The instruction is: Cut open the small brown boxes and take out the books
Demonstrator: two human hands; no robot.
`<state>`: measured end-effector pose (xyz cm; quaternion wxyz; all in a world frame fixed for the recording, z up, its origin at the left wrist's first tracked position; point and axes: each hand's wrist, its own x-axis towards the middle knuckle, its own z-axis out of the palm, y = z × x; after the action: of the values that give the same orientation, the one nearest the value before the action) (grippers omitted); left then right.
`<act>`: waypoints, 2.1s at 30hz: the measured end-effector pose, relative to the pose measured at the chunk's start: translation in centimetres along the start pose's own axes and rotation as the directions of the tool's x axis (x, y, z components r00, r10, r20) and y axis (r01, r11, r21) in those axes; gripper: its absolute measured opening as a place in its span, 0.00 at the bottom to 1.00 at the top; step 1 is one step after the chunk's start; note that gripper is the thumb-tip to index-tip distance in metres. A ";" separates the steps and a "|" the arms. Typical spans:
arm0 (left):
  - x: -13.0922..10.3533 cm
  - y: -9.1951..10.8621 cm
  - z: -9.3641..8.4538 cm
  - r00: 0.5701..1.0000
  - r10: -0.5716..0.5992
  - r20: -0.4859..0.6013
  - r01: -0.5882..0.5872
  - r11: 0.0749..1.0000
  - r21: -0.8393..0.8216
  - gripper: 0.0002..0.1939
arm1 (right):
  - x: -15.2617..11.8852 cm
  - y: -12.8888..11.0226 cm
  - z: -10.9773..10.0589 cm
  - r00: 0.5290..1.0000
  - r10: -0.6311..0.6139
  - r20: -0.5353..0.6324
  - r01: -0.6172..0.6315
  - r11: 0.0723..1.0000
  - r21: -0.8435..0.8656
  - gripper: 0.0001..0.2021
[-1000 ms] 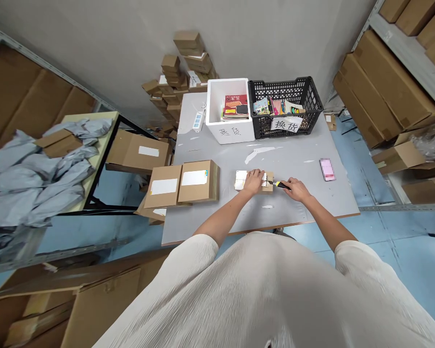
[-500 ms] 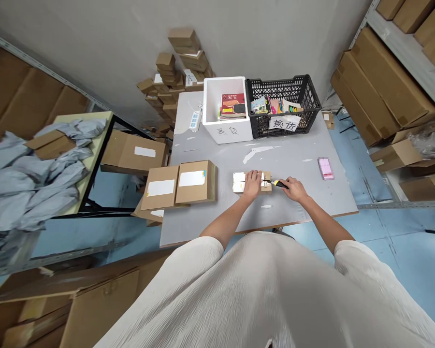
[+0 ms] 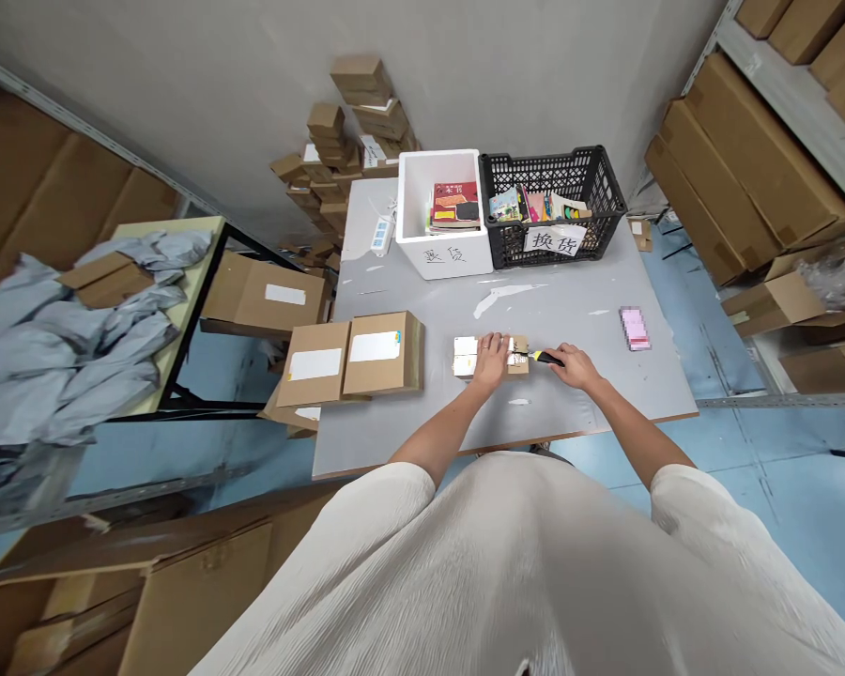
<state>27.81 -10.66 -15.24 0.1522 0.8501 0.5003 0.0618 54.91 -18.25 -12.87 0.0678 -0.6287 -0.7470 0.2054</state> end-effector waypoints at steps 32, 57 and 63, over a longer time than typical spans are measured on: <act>-4.5 -4.4 -5.3 0.987 -0.061 0.151 0.057 0.998 0.029 0.27 | 8.6 -7.1 0.2 0.998 0.066 0.012 -0.067 0.965 0.255 0.19; -0.8 -2.0 -4.3 0.926 0.047 0.374 -0.035 0.999 -0.038 0.58 | 10.2 -5.3 1.5 0.958 0.277 -0.068 -0.208 0.843 0.496 0.17; -0.9 -2.8 -4.8 0.951 0.069 0.303 -0.068 0.998 -0.016 0.44 | 8.0 -5.4 1.6 0.935 0.354 0.026 -0.284 0.703 0.652 0.15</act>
<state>23.83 -9.20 -11.61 0.2274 0.8659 0.4411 -0.0626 47.76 -11.56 -13.49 0.2810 -0.6957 -0.5054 0.4262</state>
